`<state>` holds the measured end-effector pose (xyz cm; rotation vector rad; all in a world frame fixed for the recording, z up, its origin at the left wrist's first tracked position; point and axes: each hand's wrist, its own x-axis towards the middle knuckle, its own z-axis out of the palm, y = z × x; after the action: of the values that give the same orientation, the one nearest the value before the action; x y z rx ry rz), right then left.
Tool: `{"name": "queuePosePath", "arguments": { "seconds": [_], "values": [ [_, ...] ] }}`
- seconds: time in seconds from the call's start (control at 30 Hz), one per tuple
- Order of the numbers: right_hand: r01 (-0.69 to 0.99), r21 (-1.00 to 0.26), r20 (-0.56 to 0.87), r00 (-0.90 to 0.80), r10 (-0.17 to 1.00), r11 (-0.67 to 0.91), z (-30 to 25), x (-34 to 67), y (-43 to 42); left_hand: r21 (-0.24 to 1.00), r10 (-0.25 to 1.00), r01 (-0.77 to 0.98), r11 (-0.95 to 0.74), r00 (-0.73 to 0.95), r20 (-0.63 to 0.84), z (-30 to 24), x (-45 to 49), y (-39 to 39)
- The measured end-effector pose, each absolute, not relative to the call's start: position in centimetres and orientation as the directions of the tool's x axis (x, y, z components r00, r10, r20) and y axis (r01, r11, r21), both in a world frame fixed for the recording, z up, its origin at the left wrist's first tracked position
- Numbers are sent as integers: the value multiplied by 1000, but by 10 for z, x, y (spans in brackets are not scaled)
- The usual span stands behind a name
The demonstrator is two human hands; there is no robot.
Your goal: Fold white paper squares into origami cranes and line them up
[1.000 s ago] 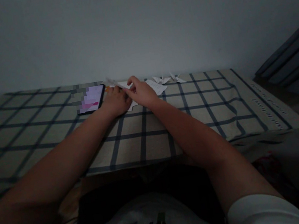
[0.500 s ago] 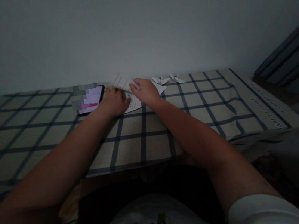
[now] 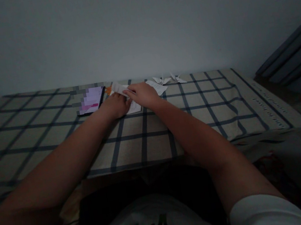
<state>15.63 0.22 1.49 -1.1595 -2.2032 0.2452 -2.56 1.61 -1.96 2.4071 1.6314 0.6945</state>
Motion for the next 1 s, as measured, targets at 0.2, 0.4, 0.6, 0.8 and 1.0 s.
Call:
{"name": "queuePosePath", "arguments": {
  "seconds": [0.2, 0.4, 0.6, 0.8, 1.0],
  "values": [
    [638, -584, 562, -128, 817, 502, 7, 169, 27, 107, 947, 947, -301, 284, 150, -4, -21, 4],
    [624, -680, 504, 17, 864, 384, 1, 180, 41, 95, 971, 967, -236, 237, 1, 5, -10, -10],
    [725, -521, 613, -49, 789, 450, 13, 187, 31, -3, 972, 974, -227, 227, -69, 10, -8, -14],
    [396, -797, 470, -65, 880, 455, 12, 178, 39, 9, 956, 958, -287, 287, -62, 6, -8, -12],
    [27, -963, 252, -259, 933, 268, -8, 161, 36, 49, 947, 946, -321, 321, 5, 0, -10, -11]
  ]
}}
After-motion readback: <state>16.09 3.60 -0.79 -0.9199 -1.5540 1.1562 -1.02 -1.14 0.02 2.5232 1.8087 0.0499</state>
